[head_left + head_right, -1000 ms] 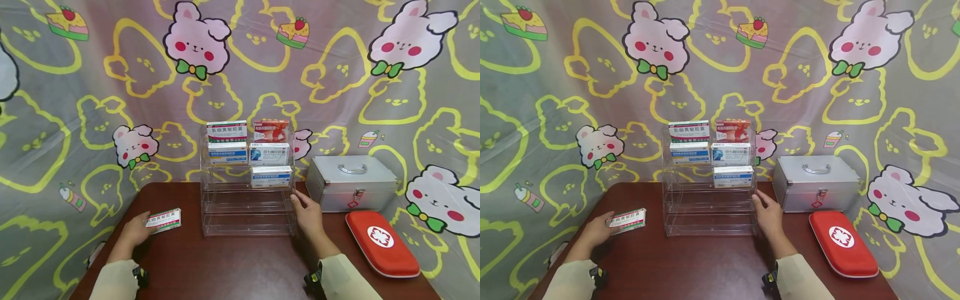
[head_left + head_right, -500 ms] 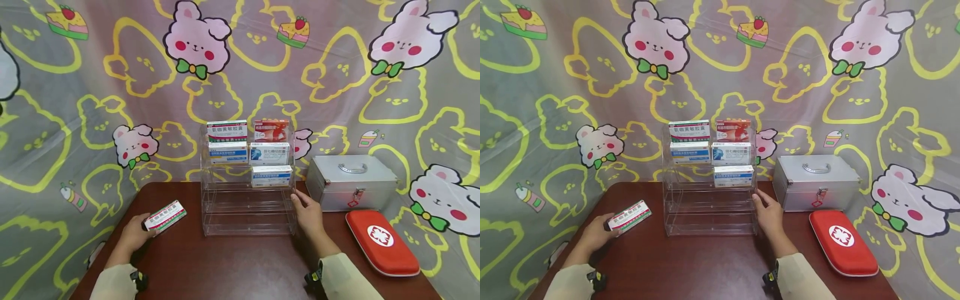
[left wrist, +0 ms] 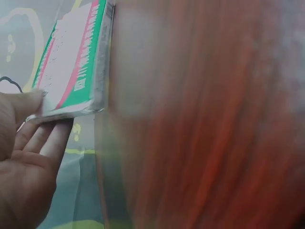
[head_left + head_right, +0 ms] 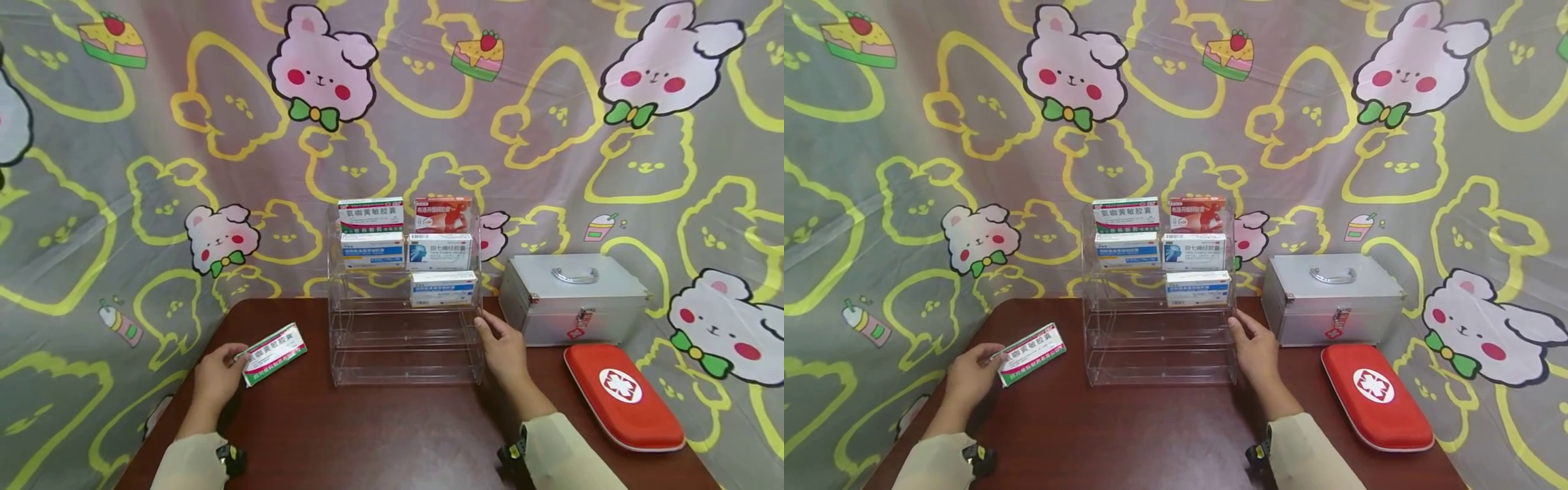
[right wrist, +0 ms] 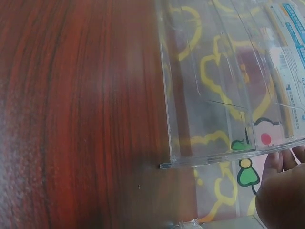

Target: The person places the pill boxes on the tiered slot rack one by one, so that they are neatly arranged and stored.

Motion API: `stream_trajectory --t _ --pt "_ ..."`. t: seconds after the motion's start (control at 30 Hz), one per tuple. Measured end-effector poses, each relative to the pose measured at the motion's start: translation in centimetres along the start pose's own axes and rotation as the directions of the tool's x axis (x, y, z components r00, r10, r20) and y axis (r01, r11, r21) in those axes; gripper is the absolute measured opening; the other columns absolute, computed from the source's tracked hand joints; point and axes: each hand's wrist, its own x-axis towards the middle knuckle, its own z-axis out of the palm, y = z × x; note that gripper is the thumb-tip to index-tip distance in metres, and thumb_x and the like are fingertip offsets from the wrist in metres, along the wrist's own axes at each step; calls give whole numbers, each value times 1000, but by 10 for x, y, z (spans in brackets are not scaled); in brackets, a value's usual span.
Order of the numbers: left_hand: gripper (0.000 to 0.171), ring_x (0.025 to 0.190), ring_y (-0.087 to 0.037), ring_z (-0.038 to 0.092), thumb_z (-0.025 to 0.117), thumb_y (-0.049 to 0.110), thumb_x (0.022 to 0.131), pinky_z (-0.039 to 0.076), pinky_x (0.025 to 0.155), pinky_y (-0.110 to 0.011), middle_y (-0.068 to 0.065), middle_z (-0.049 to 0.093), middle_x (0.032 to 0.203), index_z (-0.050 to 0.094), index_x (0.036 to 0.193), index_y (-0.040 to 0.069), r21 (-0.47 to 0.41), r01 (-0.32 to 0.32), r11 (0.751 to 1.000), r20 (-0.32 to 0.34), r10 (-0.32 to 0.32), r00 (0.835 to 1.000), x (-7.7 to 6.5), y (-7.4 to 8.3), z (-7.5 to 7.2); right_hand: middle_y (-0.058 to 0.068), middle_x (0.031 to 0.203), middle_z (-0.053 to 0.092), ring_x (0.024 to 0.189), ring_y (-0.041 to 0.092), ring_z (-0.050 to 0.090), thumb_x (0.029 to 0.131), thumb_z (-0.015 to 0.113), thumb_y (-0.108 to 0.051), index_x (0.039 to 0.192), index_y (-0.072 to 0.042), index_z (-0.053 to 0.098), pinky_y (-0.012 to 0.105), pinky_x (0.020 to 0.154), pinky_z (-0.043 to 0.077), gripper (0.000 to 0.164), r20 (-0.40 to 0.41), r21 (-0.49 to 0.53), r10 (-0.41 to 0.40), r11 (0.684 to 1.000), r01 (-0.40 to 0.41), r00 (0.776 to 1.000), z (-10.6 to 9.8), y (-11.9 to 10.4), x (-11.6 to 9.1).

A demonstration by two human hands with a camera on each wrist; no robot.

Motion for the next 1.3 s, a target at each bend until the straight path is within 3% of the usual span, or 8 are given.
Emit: stream_trajectory --t 0.17,0.23,0.3,0.43,0.63,0.8,1.0,1.3 --pt "27 95 -7 68 69 17 108 54 74 -16 -16 76 120 71 129 0 -251 91 964 -36 -103 994 0 18 -3 17 144 70 138 37 65 109 70 -31 143 -7 72 52 119 48 42 -5 2 -1 1000 1 1000 0 1 0" --pt "29 95 1 67 69 13 108 56 74 -11 -6 75 115 68 132 -4 -451 103 887 -39 -135 990 1 34 -7 17 144 70 138 38 65 109 71 -30 143 -7 72 53 120 48 42 -5 3 -1 1000 1 1000 1 1 0" --pt "29 95 0 70 69 7 107 59 77 -13 4 74 110 65 132 -8 -640 76 764 -40 -133 990 2 55 -11 18 144 70 138 39 65 109 71 -30 143 -6 72 53 120 48 42 -4 5 1 1000 -1 1000 0 1 0" --pt "25 94 -4 72 69 -5 103 61 80 -15 9 75 104 64 126 -13 -821 -44 569 -79 -37 996 4 102 -17 19 144 70 138 39 65 109 71 -30 143 -5 71 54 119 48 43 -9 15 7 1000 -6 1000 0 0 1" --pt "21 106 -6 75 65 -16 100 62 89 -17 5 78 112 59 120 -22 -850 -236 471 -170 178 969 9 167 -6 18 144 70 139 39 64 109 70 -28 143 -4 71 54 119 48 42 -19 27 2 1000 -2 1000 -1 -2 0" --pt "24 118 -2 73 63 -19 100 58 98 -16 2 79 123 56 123 -22 -823 -283 493 -147 297 944 16 205 11 18 144 70 139 40 64 109 71 -30 143 -6 72 55 120 47 42 -9 13 15 1000 -15 1000 1 0 0" --pt "23 131 -19 70 63 -19 99 56 102 -15 -34 68 139 59 122 -19 -773 -320 548 -114 377 919 26 238 27 20 144 70 140 42 63 109 71 -31 143 -6 72 56 121 46 43 -10 19 16 1000 -16 1000 1 2 -1" --pt "16 139 -40 64 63 -16 101 55 95 -11 -34 68 140 62 116 -13 -688 -376 621 -97 435 895 36 248 39 18 144 70 140 41 63 108 71 -31 143 -6 72 56 121 46 43 4 25 -1 1000 1 1000 1 2 1"
